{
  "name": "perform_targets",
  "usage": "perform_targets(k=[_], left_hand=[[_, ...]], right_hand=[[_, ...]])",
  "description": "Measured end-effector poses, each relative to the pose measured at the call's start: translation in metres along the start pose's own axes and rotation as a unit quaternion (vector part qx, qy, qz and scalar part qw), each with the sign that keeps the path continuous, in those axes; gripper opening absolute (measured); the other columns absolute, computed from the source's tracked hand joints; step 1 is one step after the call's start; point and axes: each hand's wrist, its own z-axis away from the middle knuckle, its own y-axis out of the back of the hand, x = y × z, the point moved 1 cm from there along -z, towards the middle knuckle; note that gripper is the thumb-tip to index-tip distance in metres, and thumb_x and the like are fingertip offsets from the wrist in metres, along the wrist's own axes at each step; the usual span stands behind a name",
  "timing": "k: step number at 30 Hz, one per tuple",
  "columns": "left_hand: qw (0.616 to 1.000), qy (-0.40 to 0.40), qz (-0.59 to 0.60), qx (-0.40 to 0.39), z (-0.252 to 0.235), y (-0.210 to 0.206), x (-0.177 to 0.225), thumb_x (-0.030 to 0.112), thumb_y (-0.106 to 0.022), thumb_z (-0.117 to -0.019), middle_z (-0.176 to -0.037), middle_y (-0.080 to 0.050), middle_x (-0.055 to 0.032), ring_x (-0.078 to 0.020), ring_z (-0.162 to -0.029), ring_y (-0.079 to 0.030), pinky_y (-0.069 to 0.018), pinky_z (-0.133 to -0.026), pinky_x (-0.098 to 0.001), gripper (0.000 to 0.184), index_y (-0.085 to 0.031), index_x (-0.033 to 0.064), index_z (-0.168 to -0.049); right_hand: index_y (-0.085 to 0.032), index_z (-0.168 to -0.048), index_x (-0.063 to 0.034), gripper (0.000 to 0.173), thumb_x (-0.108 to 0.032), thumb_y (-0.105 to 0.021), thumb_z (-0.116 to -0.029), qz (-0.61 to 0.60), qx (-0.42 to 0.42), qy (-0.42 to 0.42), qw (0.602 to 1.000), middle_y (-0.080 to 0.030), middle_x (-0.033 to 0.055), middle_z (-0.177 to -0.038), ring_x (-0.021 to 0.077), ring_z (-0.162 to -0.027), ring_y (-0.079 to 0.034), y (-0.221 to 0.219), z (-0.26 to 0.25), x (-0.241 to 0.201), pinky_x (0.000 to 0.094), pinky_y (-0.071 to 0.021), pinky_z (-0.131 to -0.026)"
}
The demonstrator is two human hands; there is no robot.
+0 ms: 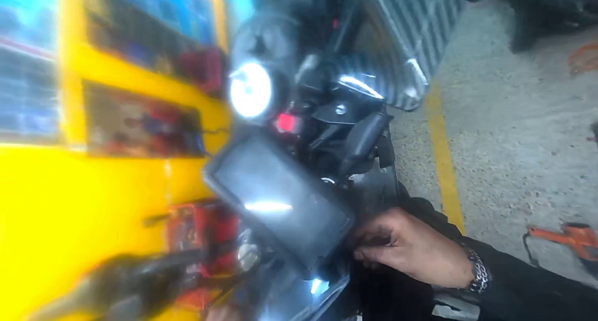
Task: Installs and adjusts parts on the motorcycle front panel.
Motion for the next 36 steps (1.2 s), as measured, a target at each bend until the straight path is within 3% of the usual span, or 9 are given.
perform_targets(k=[6, 11, 15, 20, 24, 27, 31, 34, 36], left_hand=[[0.998, -0.018, -0.023, 0.059, 0.011, -0.011, -0.010, 0.019, -0.067, -0.0958, -0.079, -0.073, -0.0101, -0.0239, -0.074, -0.067, -0.0513, -0.080, -0.0418, 0.020, -0.073, 0.0045, -0.083], [1.000, -0.007, -0.024, 0.004, 0.001, -0.007, 0.005, 0.013, -0.062, -0.0971, -0.089, -0.074, -0.0167, -0.0316, -0.083, -0.070, -0.0532, -0.081, -0.0471, 0.018, -0.075, 0.0009, -0.095], [0.999, -0.032, -0.025, -0.005, 0.001, -0.006, 0.004, 0.014, -0.057, -0.0995, -0.090, -0.074, -0.0163, -0.0329, -0.084, -0.069, -0.0533, -0.080, -0.0471, 0.022, -0.075, 0.0009, -0.097], [0.997, -0.060, -0.021, 0.035, 0.004, -0.011, -0.006, 0.017, -0.058, -0.0993, -0.087, -0.074, -0.0108, -0.0274, -0.083, -0.069, -0.0535, -0.079, -0.0433, 0.021, -0.075, 0.0058, -0.093], [0.990, -0.101, -0.042, 0.095, 0.002, -0.018, -0.013, 0.024, -0.057, -0.0985, -0.081, -0.072, -0.0021, -0.0196, -0.079, -0.067, -0.0537, -0.080, -0.0373, 0.023, -0.074, 0.0130, -0.088], [0.980, -0.119, -0.074, 0.140, 0.003, -0.020, -0.013, 0.025, -0.056, -0.0982, -0.078, -0.071, 0.0013, -0.0166, -0.076, -0.066, -0.0523, -0.079, -0.0352, 0.022, -0.073, 0.0161, -0.087], [0.973, -0.099, -0.080, 0.190, 0.009, -0.029, -0.012, 0.025, -0.056, -0.1003, -0.081, -0.072, 0.0008, -0.0168, -0.077, -0.065, -0.0515, -0.079, -0.0349, 0.021, -0.073, 0.0162, -0.092], [0.984, -0.085, -0.070, 0.140, 0.014, -0.034, -0.011, 0.027, -0.051, -0.1031, -0.088, -0.072, -0.0025, -0.0215, -0.081, -0.068, -0.0550, -0.073, -0.0390, 0.026, -0.073, 0.0140, -0.098], [0.986, -0.092, -0.071, 0.119, 0.010, -0.032, -0.014, 0.026, -0.051, -0.1028, -0.087, -0.072, -0.0048, -0.0241, -0.080, -0.069, -0.0557, -0.070, -0.0405, 0.027, -0.073, 0.0116, -0.097]], right_hand=[[-0.075, -0.107, -0.0092, 0.016, -0.020, -0.069, -0.0977, 0.049, -0.041, -0.044, 0.997, -0.073, -0.0025, -0.082, 0.0032, -0.063, -0.067, 0.008, -0.005, -0.006, 0.0211, -0.0579, -0.057], [-0.075, -0.103, -0.0092, 0.025, -0.028, -0.059, -0.1033, 0.175, -0.063, 0.052, 0.981, -0.067, -0.0008, -0.073, 0.0029, -0.051, -0.057, 0.012, -0.009, -0.005, 0.0212, -0.0511, -0.048], [-0.071, -0.098, -0.0095, 0.031, -0.034, -0.053, -0.1063, 0.187, -0.075, 0.024, 0.979, -0.064, -0.0030, -0.065, 0.0038, -0.046, -0.057, 0.008, -0.009, -0.008, 0.0218, -0.0504, -0.043], [-0.067, -0.100, -0.0100, 0.039, -0.040, -0.044, -0.1087, 0.213, -0.075, 0.014, 0.974, -0.063, -0.0027, -0.065, 0.0069, -0.050, -0.060, 0.002, -0.004, -0.006, 0.0264, -0.0534, -0.048], [-0.067, -0.109, -0.0096, 0.033, -0.034, -0.044, -0.1092, 0.253, -0.110, 0.085, 0.958, -0.065, -0.0006, -0.070, 0.0081, -0.054, -0.062, 0.011, -0.001, 0.001, 0.0277, -0.0558, -0.051], [-0.067, -0.103, -0.0117, 0.036, -0.038, -0.043, -0.1091, 0.315, -0.127, 0.134, 0.931, -0.063, -0.0016, -0.067, 0.0060, -0.052, -0.059, 0.016, -0.009, 0.001, 0.0251, -0.0533, -0.049], [-0.066, -0.101, -0.0143, 0.038, -0.042, -0.042, -0.1091, 0.253, -0.239, 0.005, 0.938, -0.059, -0.0022, -0.063, 0.0069, -0.047, -0.056, 0.024, -0.025, -0.013, 0.0253, -0.0499, -0.044], [-0.064, -0.094, -0.0189, 0.038, -0.048, -0.043, -0.1062, 0.145, -0.282, -0.137, 0.939, -0.058, -0.0037, -0.060, 0.0077, -0.042, -0.053, 0.025, -0.030, -0.014, 0.0254, -0.0471, -0.039], [-0.065, -0.095, -0.0188, 0.035, -0.047, -0.046, -0.1049, 0.112, -0.275, -0.150, 0.943, -0.057, -0.0036, -0.060, 0.0080, -0.042, -0.053, 0.026, -0.032, -0.012, 0.0255, -0.0472, -0.039]])
